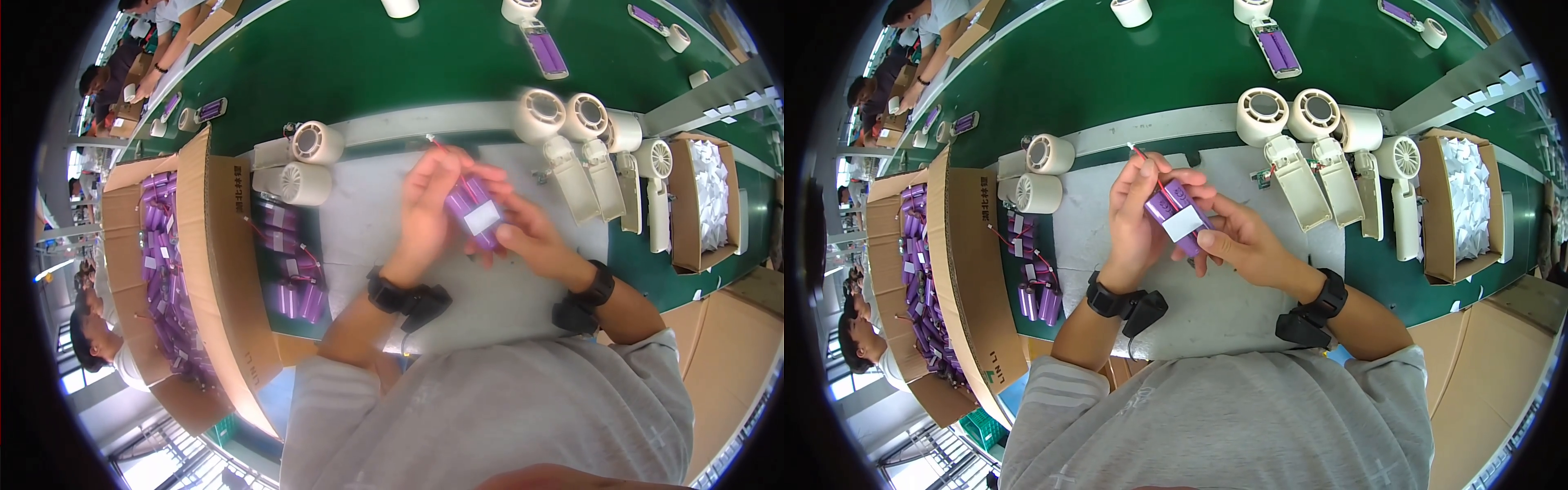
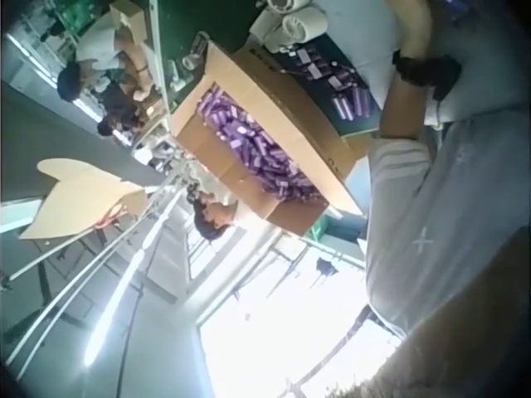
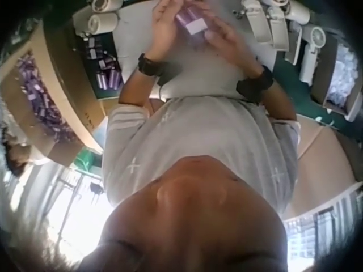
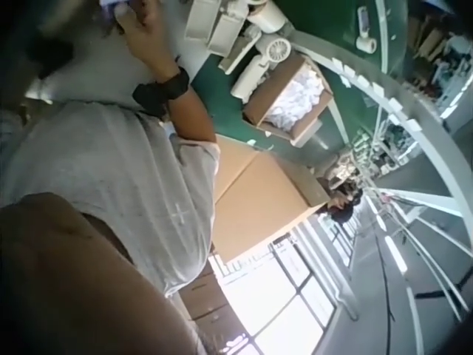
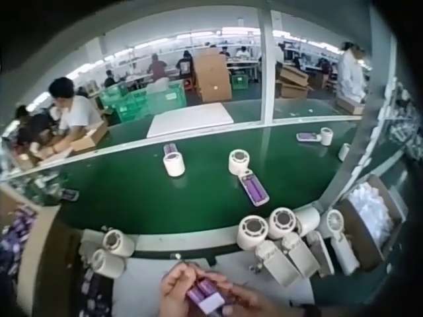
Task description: The person picks up a fan housing and a circuit board, connects the board to a battery pack, and tests the connection. They then fit the battery pack and circuit board into the housing before setting the assembly aside.
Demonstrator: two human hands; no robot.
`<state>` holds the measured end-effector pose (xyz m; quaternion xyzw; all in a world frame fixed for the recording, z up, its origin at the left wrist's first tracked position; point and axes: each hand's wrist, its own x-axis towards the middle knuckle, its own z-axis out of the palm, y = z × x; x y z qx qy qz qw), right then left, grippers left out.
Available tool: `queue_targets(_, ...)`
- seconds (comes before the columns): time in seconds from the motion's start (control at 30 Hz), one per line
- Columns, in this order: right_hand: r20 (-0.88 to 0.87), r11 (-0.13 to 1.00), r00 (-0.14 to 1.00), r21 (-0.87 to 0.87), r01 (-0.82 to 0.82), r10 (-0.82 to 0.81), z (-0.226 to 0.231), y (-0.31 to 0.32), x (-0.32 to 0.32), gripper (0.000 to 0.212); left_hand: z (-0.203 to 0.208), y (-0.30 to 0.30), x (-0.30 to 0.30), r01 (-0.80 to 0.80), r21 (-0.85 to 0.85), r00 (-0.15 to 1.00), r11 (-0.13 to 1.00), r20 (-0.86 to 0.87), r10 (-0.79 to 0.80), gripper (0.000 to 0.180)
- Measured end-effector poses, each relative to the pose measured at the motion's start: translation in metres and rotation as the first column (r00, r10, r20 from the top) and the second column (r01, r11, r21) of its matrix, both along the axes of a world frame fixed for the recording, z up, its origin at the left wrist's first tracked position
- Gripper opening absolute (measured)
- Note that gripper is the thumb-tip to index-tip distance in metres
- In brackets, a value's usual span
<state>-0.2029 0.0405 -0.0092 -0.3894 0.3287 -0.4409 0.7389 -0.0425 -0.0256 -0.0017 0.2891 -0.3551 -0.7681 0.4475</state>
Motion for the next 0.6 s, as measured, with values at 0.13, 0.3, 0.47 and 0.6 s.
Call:
queue_targets(0.13, -0.108, 1.0, 0.994, -0.019, -0.022, 0.019, -0.008, 0.003, 0.0, 0.028, -0.001, 0.002, 0.0, -0.068, -0.038, 0.998, 0.997, 0.009, 0.068, 0.027)
queue_targets(0.3, -0.375, 0.981, 0.927, -0.187, -0.059, -0.016, -0.009, 0.005, 0.006, 0.021, -0.005, 0.003, -0.001, -0.118, -0.196, 0.983, 0.973, 0.117, 0.142, 0.026)
queue_targets(0.47, -0.355, 0.99, 0.926, -0.101, 0.103, -0.132, -0.008, 0.004, 0.009, 0.02, -0.005, 0.0, 0.002, -0.185, -0.307, 0.957, 0.934, 0.16, 0.243, 0.024)
queue_targets(0.6, -0.427, 0.982, 0.897, -0.186, 0.034, -0.111, -0.009, 0.003, 0.006, 0.019, -0.007, 0.002, -0.001, -0.132, -0.344, 0.949, 0.93, 0.226, 0.218, 0.021)
